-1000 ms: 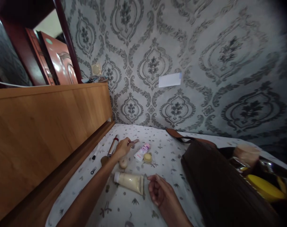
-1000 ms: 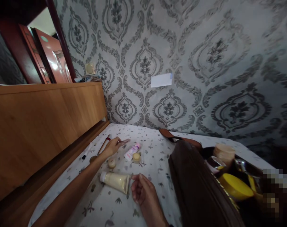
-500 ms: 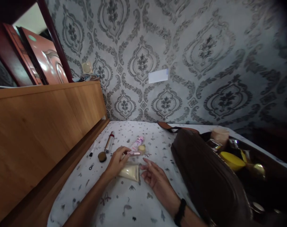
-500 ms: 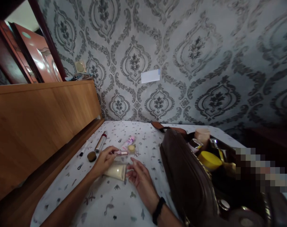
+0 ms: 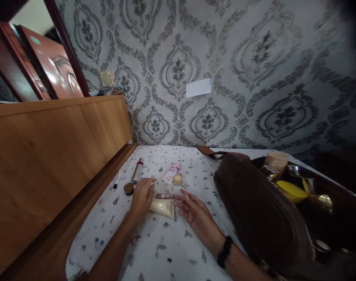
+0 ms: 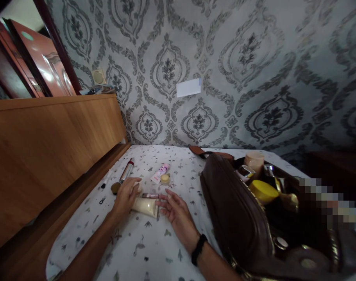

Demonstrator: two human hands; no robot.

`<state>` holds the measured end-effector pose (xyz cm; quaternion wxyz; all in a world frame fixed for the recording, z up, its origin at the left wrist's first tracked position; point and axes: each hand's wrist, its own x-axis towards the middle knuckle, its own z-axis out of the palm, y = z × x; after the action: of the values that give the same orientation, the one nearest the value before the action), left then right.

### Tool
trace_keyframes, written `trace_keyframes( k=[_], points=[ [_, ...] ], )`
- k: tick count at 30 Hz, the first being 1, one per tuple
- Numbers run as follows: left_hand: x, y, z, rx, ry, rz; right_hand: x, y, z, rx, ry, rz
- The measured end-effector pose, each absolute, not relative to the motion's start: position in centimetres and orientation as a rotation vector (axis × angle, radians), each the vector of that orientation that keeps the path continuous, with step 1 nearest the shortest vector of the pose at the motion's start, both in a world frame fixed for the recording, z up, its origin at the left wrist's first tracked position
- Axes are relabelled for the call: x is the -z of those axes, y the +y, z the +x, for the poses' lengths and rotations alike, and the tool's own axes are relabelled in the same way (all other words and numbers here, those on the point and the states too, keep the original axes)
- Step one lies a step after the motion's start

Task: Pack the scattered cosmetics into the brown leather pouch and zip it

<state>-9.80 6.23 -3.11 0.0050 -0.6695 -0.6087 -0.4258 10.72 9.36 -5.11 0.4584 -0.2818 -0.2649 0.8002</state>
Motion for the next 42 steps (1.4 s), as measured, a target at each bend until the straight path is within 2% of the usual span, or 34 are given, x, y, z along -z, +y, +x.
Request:
trace_keyframes(
  k=[13,20,26,34,38,42],
  points=[
    [5.8,7.7,-12.6,1.345,-2.217,-2.001,5.1,9.4,10.7,-1.992,-0.678,-0.633],
    [5.8,8.4,-13.1,1.514,-2.33,-1.965,5.2,9.4,10.8,-1.991,-0.703,-0.608],
    [3.9,7.8,-12.3,1.839,-2.241,-2.022,5.2,9.2,10.6,-1.995,-0.811,-0.57],
    [1.2,5.5,-7.6,2.36,-1.985,-2.415,5.0,8.7,10.7,-1.937,-0.963,-0.55],
    [0.5,5.0,-5.0,2.385,-1.959,-2.497,4.7,8.6,10.8,-1.921,-0.959,-0.51],
    [0.7,5.3,-4.1,2.26,-1.936,-2.461,4.5,8.6,10.8,-1.882,-0.944,-0.479]
  ],
)
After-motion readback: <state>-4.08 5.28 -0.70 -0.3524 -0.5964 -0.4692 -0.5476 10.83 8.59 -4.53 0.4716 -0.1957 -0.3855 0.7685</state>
